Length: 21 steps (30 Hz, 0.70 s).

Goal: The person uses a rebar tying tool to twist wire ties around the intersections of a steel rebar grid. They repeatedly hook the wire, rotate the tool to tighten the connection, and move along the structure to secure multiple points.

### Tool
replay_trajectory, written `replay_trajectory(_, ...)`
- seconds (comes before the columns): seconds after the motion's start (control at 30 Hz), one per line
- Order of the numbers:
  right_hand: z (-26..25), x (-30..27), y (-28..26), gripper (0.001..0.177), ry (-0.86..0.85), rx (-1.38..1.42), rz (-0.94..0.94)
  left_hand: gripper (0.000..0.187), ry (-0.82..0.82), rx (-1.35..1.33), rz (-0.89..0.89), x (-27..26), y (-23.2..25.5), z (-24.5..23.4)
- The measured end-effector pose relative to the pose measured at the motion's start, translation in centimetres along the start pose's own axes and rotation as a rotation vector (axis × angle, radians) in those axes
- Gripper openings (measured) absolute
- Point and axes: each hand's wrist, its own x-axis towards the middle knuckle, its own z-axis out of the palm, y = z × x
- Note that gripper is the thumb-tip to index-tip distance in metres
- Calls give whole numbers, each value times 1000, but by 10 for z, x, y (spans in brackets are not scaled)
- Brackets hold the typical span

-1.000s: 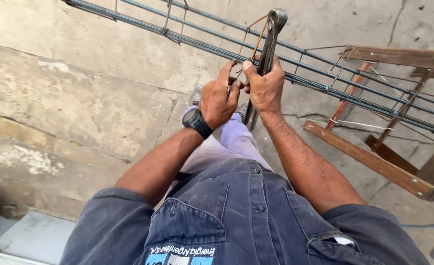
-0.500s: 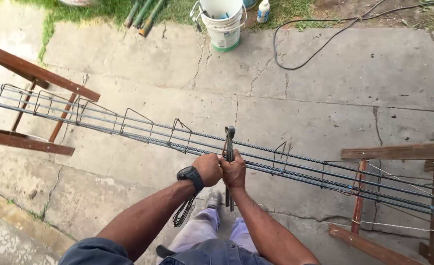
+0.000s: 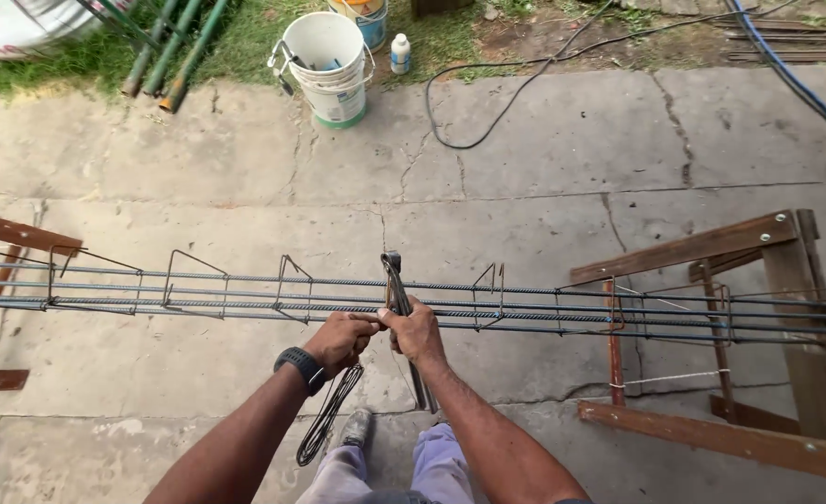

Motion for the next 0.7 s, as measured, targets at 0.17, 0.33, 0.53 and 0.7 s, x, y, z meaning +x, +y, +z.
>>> replay_trajectory(0.17,6,-4,-27,23,66,-101,12,26,-361,-365,-21,20,-25,-26)
replay_trajectory(0.33,4,-13,-13,25,98,-305,65,17,-559,-718,-43,5,-47,-24)
replay_trajectory(0.53,-13,-118,-77,48,39,-329,-113,28,-629,-805,96,25,-67,-12)
replay_trajectory(0.7,-25,-195,-8,24,37,-44,28,31,-437,-619,-13,8,-52,-14)
